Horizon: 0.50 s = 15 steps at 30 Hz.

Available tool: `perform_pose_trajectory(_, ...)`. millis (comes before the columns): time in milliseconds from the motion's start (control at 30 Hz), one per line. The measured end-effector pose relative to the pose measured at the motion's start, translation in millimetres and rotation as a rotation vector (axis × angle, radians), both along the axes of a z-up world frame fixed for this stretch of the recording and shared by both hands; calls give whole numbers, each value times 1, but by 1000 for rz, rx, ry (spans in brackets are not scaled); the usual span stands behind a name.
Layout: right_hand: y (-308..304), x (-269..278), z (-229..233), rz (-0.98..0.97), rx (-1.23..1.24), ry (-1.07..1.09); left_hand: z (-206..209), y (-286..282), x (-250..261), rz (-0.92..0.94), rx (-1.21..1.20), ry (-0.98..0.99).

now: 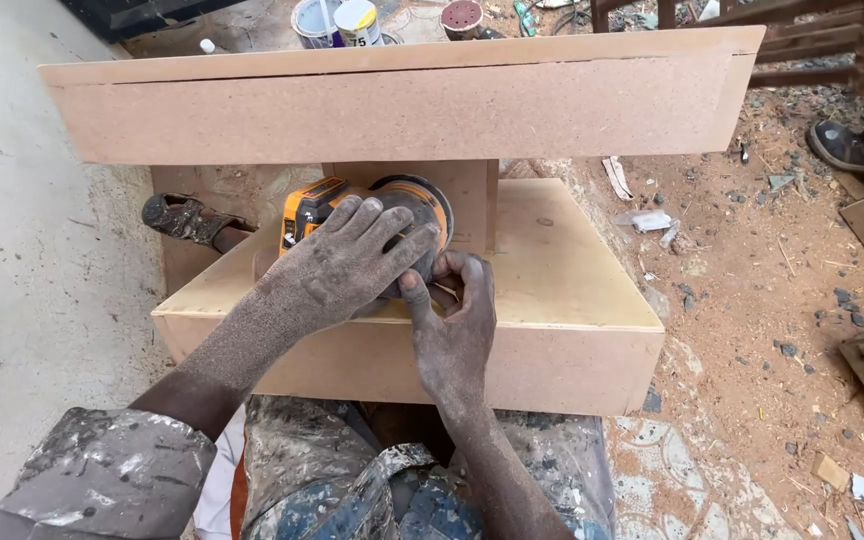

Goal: The person uses an electric sander to smooth the edges and surfaces of a wooden drawer and its supporting frame. They move the tool along the vertical sides and horizontal top of the drawer, then flip the frame to sand the underside.

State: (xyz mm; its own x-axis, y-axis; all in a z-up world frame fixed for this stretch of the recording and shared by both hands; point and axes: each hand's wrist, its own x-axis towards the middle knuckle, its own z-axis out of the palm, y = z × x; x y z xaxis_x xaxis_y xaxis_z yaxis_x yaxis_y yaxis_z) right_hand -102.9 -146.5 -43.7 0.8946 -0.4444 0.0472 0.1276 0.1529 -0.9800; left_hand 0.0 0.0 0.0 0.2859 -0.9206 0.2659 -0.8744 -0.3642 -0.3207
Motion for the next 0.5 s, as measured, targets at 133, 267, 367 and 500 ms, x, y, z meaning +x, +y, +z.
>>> perform_pose_trajectory(133, -4, 9, 5, 16, 71, 50, -4, -1, 8, 14, -36, 22)
perform_pose_trajectory(267, -2, 16, 9, -45, 114, 103, -3, -1, 13, 37, -27, 37)
perform_pose_trajectory(367, 4, 15, 7, -52, 107, 108, -7, 0, 12, 56, -64, 62)
perform_pose_trajectory(500, 11, 15, 2, -116, 147, 163, -6, -3, 11, 46, -132, 90)
